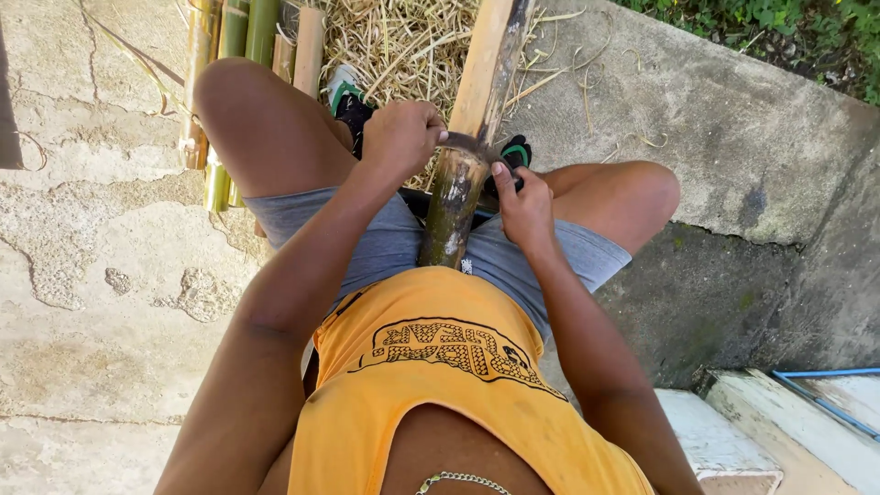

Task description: The recorder uses a billhook or sickle-like tool to strip thin strips of skin or fiber from a bamboo pole while seated outdoors.

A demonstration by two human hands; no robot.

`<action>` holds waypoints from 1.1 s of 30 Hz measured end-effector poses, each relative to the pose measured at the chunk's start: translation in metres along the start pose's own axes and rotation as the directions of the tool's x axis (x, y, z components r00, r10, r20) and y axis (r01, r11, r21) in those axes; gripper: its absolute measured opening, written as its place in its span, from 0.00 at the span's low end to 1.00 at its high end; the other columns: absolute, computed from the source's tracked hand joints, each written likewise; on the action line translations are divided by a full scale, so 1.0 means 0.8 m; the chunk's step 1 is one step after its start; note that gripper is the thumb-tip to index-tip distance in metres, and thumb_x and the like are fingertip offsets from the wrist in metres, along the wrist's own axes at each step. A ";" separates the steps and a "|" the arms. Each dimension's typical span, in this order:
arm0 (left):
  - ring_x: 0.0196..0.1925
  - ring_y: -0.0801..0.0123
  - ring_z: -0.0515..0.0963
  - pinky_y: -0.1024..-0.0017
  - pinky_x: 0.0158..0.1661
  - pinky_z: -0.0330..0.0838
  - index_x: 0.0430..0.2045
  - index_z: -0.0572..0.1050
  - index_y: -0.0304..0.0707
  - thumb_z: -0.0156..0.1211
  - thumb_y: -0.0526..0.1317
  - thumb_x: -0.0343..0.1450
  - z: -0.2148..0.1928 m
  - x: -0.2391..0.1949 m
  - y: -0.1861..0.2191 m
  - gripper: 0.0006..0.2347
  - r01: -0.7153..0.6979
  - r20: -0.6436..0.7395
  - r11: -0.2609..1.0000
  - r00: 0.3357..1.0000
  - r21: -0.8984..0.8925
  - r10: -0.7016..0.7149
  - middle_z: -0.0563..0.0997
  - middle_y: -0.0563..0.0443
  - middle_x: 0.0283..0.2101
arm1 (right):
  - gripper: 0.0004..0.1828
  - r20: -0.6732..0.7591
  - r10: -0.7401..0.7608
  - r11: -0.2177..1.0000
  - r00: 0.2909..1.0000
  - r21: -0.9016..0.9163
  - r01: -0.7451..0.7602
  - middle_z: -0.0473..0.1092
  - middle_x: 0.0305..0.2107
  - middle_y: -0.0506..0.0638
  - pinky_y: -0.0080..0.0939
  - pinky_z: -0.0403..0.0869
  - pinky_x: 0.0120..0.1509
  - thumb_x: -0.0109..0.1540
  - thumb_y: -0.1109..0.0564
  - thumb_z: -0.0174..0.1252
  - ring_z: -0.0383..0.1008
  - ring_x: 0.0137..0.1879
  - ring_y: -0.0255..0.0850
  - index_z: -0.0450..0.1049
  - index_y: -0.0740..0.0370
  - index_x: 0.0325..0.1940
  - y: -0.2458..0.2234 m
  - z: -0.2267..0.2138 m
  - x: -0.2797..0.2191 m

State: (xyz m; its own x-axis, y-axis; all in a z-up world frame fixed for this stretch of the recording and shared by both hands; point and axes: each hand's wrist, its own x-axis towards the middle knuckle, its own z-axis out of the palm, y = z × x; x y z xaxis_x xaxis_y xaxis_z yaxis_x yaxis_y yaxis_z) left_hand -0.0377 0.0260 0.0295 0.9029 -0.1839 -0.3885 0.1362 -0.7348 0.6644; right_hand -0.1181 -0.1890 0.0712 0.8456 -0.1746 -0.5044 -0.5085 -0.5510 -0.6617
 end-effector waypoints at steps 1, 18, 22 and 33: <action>0.32 0.54 0.83 0.55 0.34 0.75 0.26 0.86 0.46 0.71 0.45 0.65 0.006 -0.004 -0.002 0.05 -0.084 -0.087 0.996 0.993 0.010 0.084 0.84 0.46 0.28 | 0.29 -0.011 -0.006 1.000 1.000 -0.005 0.006 0.66 0.12 0.54 0.43 0.68 0.20 0.67 0.37 0.56 0.70 0.15 0.40 0.74 0.70 0.36 -0.001 -0.001 -0.001; 0.30 0.60 0.84 0.59 0.34 0.75 0.28 0.86 0.52 0.70 0.46 0.67 -0.029 0.031 0.006 0.05 0.005 0.192 0.999 0.981 0.050 -0.014 0.85 0.50 0.27 | 0.30 -0.037 0.096 0.978 0.995 0.190 -0.088 0.65 0.13 0.50 0.42 0.68 0.18 0.68 0.37 0.56 0.67 0.15 0.37 0.71 0.70 0.31 0.018 0.034 -0.010; 0.30 0.57 0.82 0.59 0.33 0.74 0.28 0.87 0.51 0.72 0.44 0.64 -0.004 0.003 -0.002 0.05 -0.098 0.171 0.990 0.982 0.101 0.080 0.84 0.48 0.27 | 0.30 -0.039 0.069 0.985 0.997 0.162 -0.062 0.65 0.12 0.50 0.41 0.67 0.19 0.68 0.37 0.55 0.67 0.15 0.37 0.71 0.69 0.31 0.021 0.029 -0.040; 0.30 0.60 0.83 0.59 0.36 0.75 0.30 0.86 0.48 0.68 0.46 0.68 -0.014 -0.005 -0.019 0.06 0.016 0.232 1.000 0.973 -0.012 -0.013 0.84 0.48 0.27 | 0.31 -0.007 -0.042 0.998 0.999 -0.048 0.042 0.66 0.12 0.52 0.41 0.67 0.24 0.70 0.36 0.55 0.67 0.17 0.37 0.73 0.69 0.32 0.026 0.012 -0.020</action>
State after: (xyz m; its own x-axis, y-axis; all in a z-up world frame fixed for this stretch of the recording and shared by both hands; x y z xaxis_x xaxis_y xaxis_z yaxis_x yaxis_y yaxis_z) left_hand -0.0389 0.0450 0.0282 0.7816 -0.3212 -0.5347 0.1556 -0.7296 0.6659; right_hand -0.1438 -0.1895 0.0605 0.8676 -0.1570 -0.4718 -0.4640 -0.5968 -0.6547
